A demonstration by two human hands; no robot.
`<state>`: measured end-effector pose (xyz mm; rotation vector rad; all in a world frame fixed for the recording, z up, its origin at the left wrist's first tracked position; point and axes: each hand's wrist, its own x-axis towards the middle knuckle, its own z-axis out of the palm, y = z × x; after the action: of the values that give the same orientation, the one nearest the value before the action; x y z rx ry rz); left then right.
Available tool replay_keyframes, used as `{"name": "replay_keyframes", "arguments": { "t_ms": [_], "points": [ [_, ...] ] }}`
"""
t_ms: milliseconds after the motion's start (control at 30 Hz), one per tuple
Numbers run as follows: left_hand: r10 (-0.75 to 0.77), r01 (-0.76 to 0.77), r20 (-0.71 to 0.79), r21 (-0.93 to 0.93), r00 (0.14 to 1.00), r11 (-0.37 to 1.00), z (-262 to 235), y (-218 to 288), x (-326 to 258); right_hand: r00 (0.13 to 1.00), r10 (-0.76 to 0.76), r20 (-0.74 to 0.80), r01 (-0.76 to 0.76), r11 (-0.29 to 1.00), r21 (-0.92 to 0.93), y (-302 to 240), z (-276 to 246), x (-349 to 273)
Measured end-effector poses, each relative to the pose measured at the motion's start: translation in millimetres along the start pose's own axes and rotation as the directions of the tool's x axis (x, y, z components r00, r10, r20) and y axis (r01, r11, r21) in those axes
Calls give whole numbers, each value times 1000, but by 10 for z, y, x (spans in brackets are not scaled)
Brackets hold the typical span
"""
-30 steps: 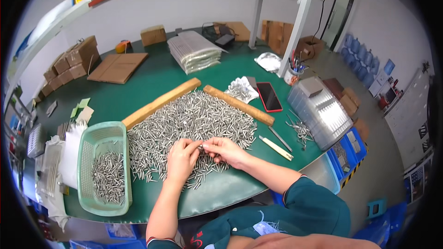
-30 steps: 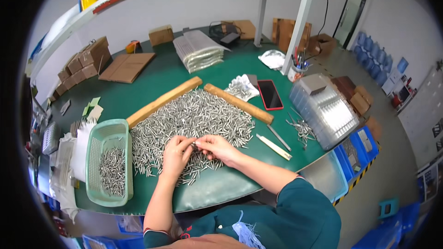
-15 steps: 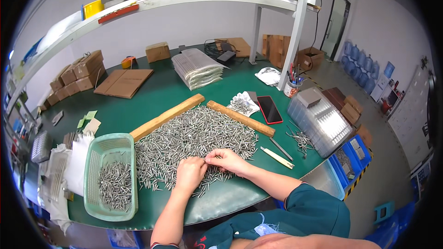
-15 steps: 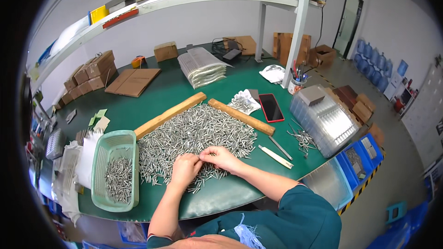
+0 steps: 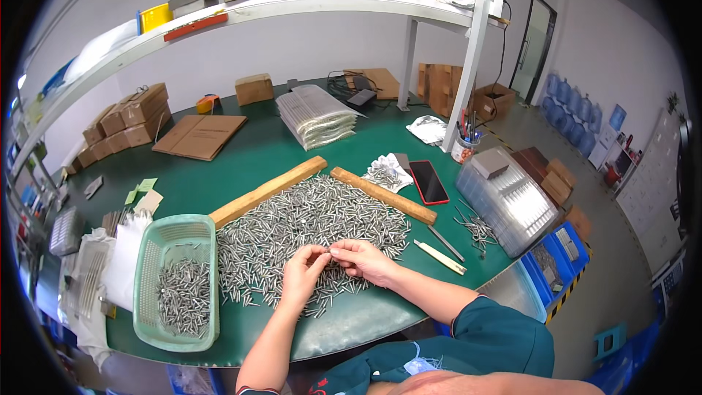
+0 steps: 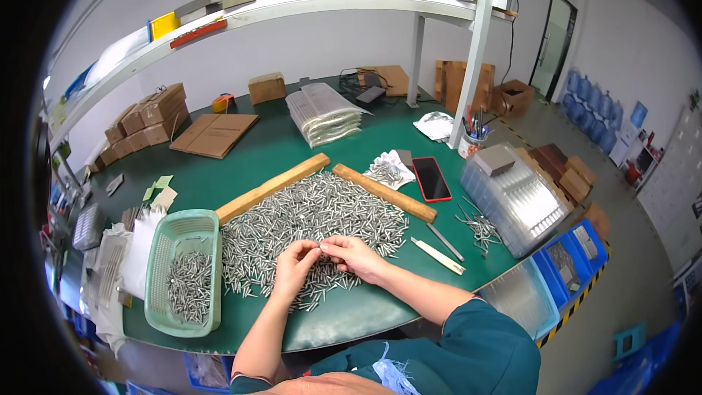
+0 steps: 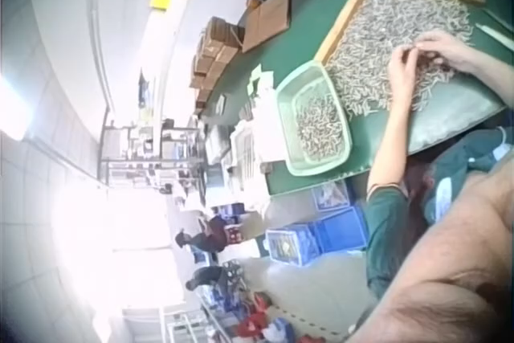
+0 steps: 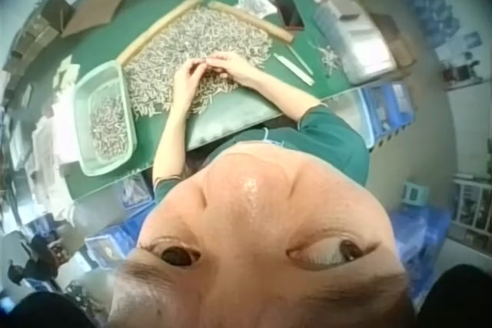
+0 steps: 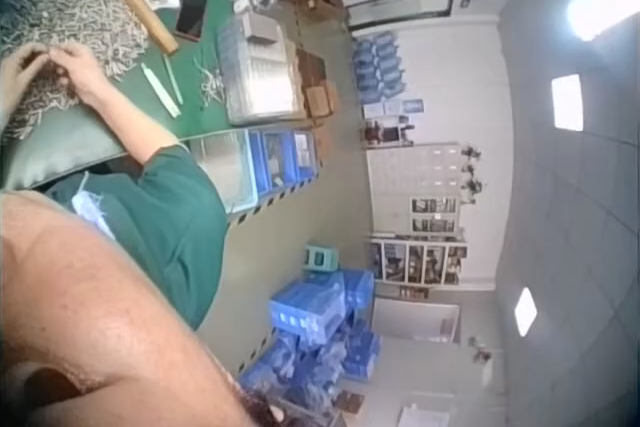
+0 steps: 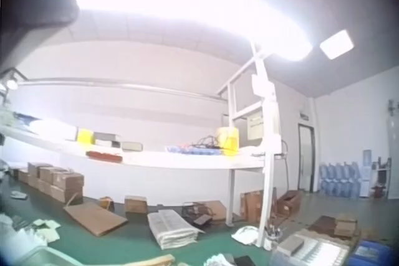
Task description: Inspecting and sorting small metal pins on a workbench in a manufacturing setting.
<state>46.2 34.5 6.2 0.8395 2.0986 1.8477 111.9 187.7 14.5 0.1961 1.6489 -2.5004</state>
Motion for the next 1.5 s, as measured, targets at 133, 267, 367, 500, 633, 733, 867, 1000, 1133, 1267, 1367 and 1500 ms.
{"name": "replay_keyframes", "arguments": {
  "t_ms": [133, 267, 367, 500, 633, 733, 867, 1000, 1133, 1267, 1367, 1500],
  "points": [
    [-35, 43, 37, -272, 999, 961, 49, -10, 38, 1000, 22, -15, -20, 997, 77, -9, -19, 6],
    [-44, 50, 26, -280, 999, 959, 56, 42, 24, 998, 54, 9, -55, 992, 117, -6, -47, 17],
    [-67, 71, 23, -317, 997, 946, 50, -12, 45, 998, 59, 19, -61, 993, 105, -13, -63, 17],
    [-43, 47, 20, -294, 999, 955, 45, -16, 43, 999, 51, 12, -51, 996, 70, -15, -57, 8],
    [135, -134, -55, 29, 989, 991, 21, 26, 18, 999, 30, -39, -32, 998, -54, -40, -45, -4],
    [273, -244, -69, 280, 960, 928, 25, 128, -10, 997, 20, -69, -23, 998, -50, -48, -12, -13],
    [294, -261, -62, 311, 954, 914, 54, 160, -32, 998, 18, -52, -21, 999, -49, -15, -81, 4],
    [357, -317, -67, 331, 932, 889, 51, 90, -17, 999, 6, -45, -9, 999, -53, 4, -63, 9],
    [355, -320, -50, 327, 934, 889, 67, 66, -13, 999, 23, -38, -24, 1000, 0, 10, -101, 14],
    [358, -316, -35, 394, 933, 863, 60, 73, -14, 999, 36, -40, -36, 999, -5, -23, -57, 0],
    [460, -414, 19, 467, 888, 781, 45, 83, -5, 999, 44, -32, -45, 999, -19, -19, -64, -1],
    [381, -342, -12, 412, 925, 844, 70, 77, -23, 998, 55, 27, -52, 994, -94, -22, -62, -4]
  ]
}}
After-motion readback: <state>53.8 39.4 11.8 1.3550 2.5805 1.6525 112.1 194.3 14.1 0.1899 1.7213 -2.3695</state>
